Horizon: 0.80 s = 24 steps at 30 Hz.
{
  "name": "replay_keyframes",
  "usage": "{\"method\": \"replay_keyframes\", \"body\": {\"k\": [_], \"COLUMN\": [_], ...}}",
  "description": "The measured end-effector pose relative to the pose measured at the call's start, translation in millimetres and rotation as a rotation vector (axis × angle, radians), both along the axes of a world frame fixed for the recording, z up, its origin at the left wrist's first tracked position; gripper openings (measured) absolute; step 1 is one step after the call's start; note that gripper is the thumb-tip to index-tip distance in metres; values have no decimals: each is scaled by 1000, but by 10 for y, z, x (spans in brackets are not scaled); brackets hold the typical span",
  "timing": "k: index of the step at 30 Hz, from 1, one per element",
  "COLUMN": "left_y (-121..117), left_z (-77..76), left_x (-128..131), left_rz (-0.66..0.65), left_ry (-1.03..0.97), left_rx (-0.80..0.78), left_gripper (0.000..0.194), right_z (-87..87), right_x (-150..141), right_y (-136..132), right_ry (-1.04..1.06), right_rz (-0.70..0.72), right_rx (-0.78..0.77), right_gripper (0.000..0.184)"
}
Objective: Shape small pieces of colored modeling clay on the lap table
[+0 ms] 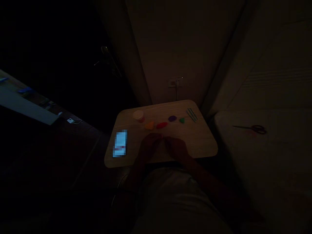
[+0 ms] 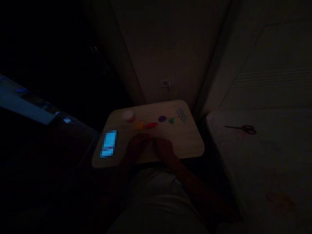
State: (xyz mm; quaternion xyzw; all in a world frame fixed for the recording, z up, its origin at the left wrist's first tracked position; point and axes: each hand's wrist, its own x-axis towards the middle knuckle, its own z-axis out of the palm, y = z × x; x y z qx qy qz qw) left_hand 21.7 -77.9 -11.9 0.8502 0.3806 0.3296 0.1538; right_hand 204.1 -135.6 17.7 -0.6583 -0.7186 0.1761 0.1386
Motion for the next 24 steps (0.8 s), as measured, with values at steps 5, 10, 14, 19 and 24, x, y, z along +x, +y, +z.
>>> {"method": "replay_keyframes", "body": {"k": [5, 10, 14, 19, 24], "left_y": [12, 20, 19, -3, -12], "left_z": [2, 1, 0, 52, 101], "left_x": [-22, -25, -19, 17, 44], "left_rz": [-20, -11, -23, 16, 21], "left_ry": [-17, -21, -7, 8, 6], "left_rx": [-27, -50, -39, -40, -84], "left_gripper": [21, 19, 18, 17, 14], "right_z": [-40, -70, -46, -57, -151], "right_x": [72, 95, 66, 62, 80], "right_y": [19, 39, 19, -18, -28], "right_ry": [55, 67, 59, 152, 245], "right_rz": [47, 76, 27, -98, -50], "right_rx": [15, 12, 17, 84, 188], "right_gripper": [37, 35, 36, 33, 31]}}
